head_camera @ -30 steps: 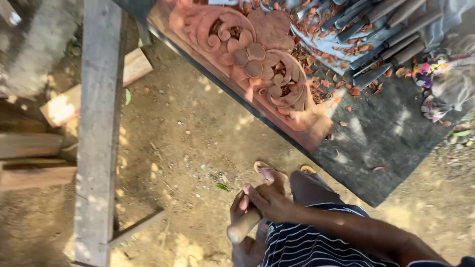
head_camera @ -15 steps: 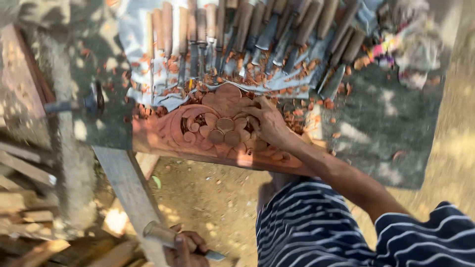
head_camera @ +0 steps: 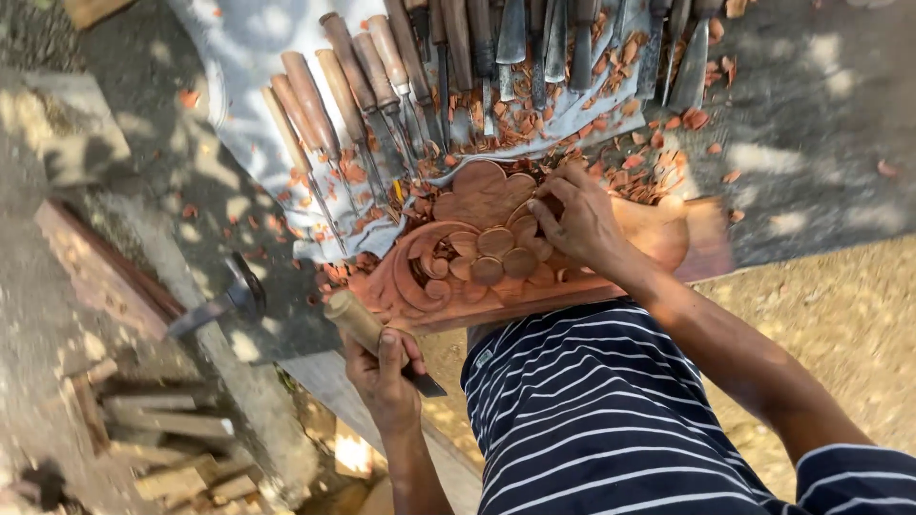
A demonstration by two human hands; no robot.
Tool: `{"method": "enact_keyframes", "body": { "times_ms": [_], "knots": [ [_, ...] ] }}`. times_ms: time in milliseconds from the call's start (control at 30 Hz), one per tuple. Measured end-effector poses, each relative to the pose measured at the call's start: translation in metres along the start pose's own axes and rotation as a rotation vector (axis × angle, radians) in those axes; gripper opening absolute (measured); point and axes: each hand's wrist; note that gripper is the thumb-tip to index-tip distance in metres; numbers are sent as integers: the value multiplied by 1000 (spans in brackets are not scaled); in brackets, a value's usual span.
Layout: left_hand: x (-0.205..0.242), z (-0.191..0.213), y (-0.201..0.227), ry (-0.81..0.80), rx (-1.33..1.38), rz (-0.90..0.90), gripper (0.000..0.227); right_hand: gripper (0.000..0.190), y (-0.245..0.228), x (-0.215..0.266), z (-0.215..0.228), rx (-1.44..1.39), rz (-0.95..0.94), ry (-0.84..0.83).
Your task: Carving an ornate floral pattern into a wooden panel using various chisels and a mallet.
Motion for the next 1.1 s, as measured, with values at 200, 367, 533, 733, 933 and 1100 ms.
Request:
{"method": "enact_keyframes", "body": {
  "times_ms": [200, 367, 533, 733, 933, 1100],
  "knots": [
    [-57, 63, 10, -269, -50, 73, 30, 25, -46, 5, -47, 293, -140, 406],
    [-104, 114, 19, -341, -83, 111, 33, 12, -73, 13, -110, 364, -160, 605],
    [-156, 101, 31, -375, -118, 53, 42, 11, -169, 56, -105, -30, 67, 7],
    [-201, -2, 31, -878, -3, 234, 58, 46, -98, 107, -52, -191, -238, 336],
    [-208, -174, -70, -1347, 48, 330, 73, 61, -14, 29, -2, -596, -196, 837],
    [-192, -240, -164, -1308, 29, 226, 65, 86, 21, -22, -15, -975, -168, 808]
  ]
}}
Point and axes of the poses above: each hand's wrist, its own x-axis away from the middle knuckle, its own z-axis out of the back of the hand, y = z × x, and after that the axes turned 1 degree about x, right-handed
